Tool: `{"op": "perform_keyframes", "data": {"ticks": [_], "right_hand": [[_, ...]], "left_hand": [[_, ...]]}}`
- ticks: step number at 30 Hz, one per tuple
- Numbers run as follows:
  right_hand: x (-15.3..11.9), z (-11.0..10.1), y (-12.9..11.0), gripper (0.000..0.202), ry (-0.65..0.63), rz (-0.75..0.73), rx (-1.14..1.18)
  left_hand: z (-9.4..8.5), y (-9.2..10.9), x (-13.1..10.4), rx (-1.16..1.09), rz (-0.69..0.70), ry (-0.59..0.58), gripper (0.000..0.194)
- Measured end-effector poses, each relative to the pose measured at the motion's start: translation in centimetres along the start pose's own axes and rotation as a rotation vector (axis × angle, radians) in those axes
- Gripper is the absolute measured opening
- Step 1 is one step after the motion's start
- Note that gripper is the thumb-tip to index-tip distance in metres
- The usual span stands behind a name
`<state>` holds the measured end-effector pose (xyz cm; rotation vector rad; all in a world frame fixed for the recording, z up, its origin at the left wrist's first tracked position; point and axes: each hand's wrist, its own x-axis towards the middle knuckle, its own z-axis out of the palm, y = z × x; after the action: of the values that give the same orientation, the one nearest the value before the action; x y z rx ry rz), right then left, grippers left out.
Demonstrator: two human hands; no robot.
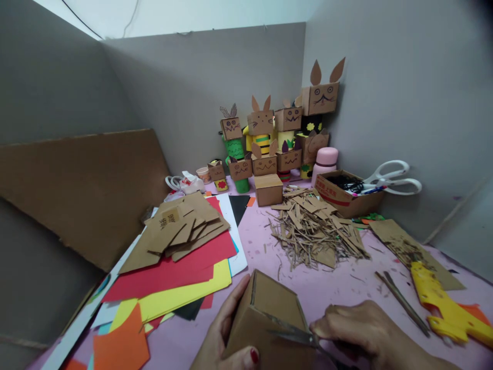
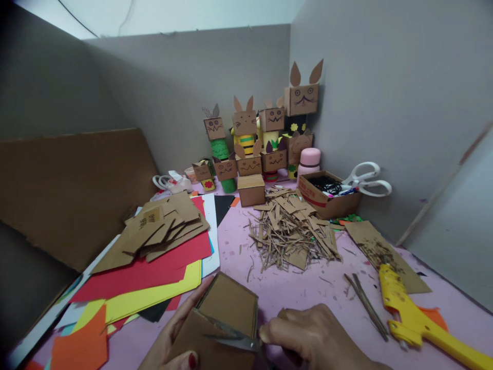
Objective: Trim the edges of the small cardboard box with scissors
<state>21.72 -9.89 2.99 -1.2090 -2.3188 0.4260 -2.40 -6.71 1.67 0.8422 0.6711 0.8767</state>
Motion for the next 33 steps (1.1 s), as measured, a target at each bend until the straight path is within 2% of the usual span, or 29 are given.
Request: {"op": "perform_keyframes", "data": {"ticks": [4,8,15,22,25,28,31,33], "right_hand": [[0.0,0.1,0.6,0.010,-0.096,0.011,-0.041],[-0.3,0.4,1.1,0.019,-0.108,-0.042,-0.079],[-0.1,1.0,1.8,0.036,0.034,-0.230,-0.220],[-0.4,1.4,2.0,0.042,0.083,-0.260,-0.279],[-0.6,1.0,1.6,0.040,0.045,-0.205,-0.269],[-0.7,0.8,1.3,0.028,-0.004,-0.173,-0.280],[-0.8,0.9,1.3,0.016,0.010,-0.177,-0.308],[-0.9,1.1,1.3,0.015,0.028,-0.184,-0.332]], "left_hand": [[-0.2,0.0,-0.1,0.104,-0.003,0.017,0.097],[-0.5,-0.3,0.1,0.193,0.050,0.072,0.093],[0.3,0.1,-0.1,0.091,-0.020,0.000,0.098],[0.2,-0.2,0.0,0.073,0.015,-0.010,0.095],[0.3,-0.1,-0.1,0.094,0.000,-0.017,0.097],[0.5,0.3,-0.2,0.175,0.020,0.000,0.095],[0.5,0.5,-0.2,0.271,0.032,0.023,0.093],[0.5,0.5,-0.2,0.294,0.017,0.033,0.094]]}}
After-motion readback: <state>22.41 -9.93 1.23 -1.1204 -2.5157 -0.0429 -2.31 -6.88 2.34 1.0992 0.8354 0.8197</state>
